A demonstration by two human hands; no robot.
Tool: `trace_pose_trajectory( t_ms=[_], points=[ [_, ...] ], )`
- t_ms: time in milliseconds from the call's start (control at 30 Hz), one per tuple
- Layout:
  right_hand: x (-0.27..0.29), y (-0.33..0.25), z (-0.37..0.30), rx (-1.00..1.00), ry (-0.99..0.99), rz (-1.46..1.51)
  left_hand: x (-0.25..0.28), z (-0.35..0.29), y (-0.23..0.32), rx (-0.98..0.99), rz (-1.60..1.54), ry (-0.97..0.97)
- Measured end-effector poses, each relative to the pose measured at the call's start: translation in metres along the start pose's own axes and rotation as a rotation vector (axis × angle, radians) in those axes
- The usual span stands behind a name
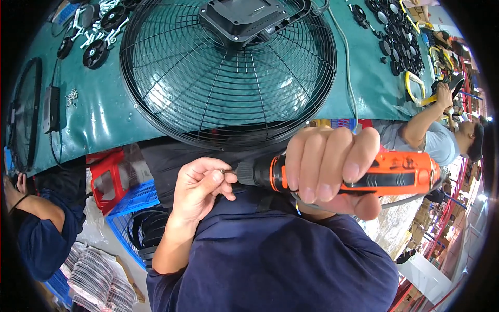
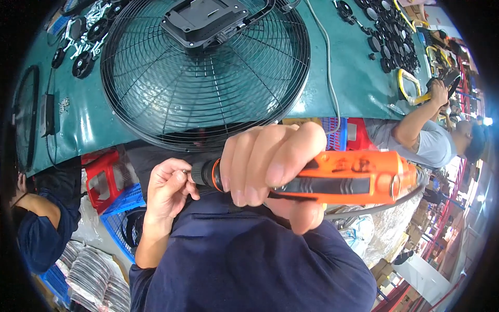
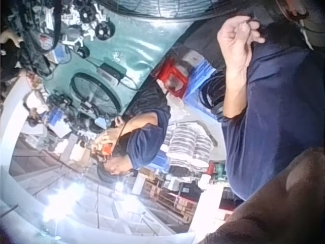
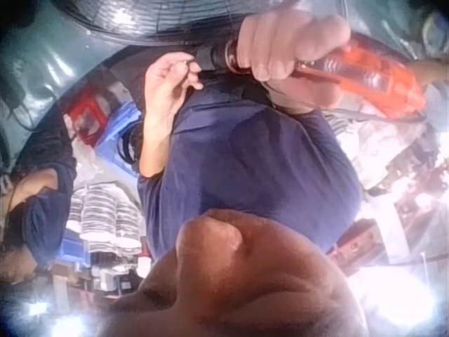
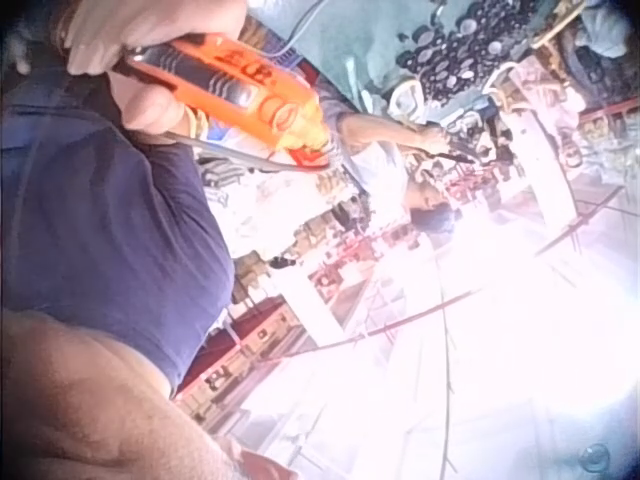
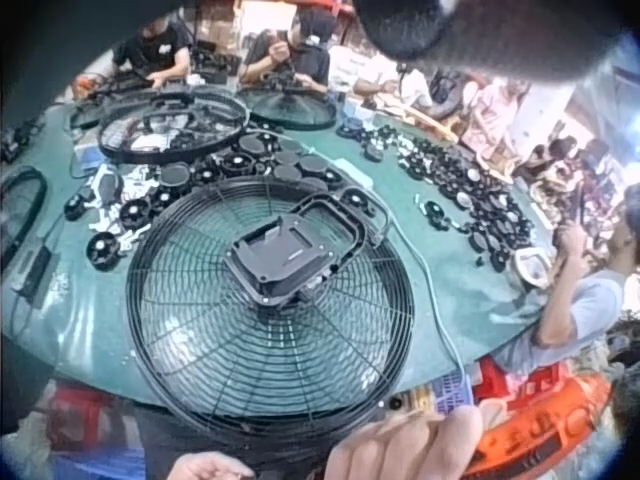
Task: Assembling the front and rear guards of a fan using an electric screwdriver.
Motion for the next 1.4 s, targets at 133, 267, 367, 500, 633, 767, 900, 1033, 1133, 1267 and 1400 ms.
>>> trace_pose_trajectory(
  t_ms=[133,267,367,500,633,767,900,1033,1133,1267,1400],
  points=[
    [0.000,-0.006,0.006,-0.024,-0.176,-0.077,-0.001,0.009,-0.010,0.079,-0.011,0.084],
    [-0.005,-0.008,0.011,-0.087,-0.219,-0.230,0.003,0.015,-0.016,0.135,0.044,0.137],
    [-0.005,-0.004,0.012,-0.098,-0.230,-0.258,0.004,0.017,-0.018,0.145,0.076,0.176],
    [-0.005,0.005,0.014,-0.111,-0.232,-0.264,0.011,0.017,-0.021,0.123,0.128,0.195],
    [-0.006,0.010,0.023,-0.178,-0.307,-0.283,0.020,0.014,-0.018,0.109,0.171,0.134],
    [-0.004,0.014,0.035,-0.265,-0.407,-0.314,0.022,0.017,-0.004,0.016,0.256,0.145],
    [-0.011,0.027,0.043,-0.307,-0.367,-0.292,0.034,0.020,0.000,-0.031,0.301,0.091],
    [-0.014,0.024,0.047,-0.307,-0.353,-0.284,0.027,0.025,-0.005,-0.062,0.284,0.048],
    [-0.013,0.026,0.039,-0.292,-0.309,-0.227,0.027,0.025,-0.006,-0.089,0.279,0.060],
    [-0.010,0.031,0.034,-0.238,-0.315,-0.181,0.027,0.024,-0.006,-0.077,0.280,0.072],
    [-0.010,0.030,0.043,-0.293,-0.354,-0.198,0.027,0.024,-0.005,-0.059,0.277,0.090]
  ],
)
Point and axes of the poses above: each hand's wrist, its own z-axis towards the middle knuckle, its own x-axis out of the back of the hand, y = z × x, the point moved 3 cm from there along z, towards the middle knuckle, and after that the axes turned 13 degrees about -y, right-handed, at the moved point
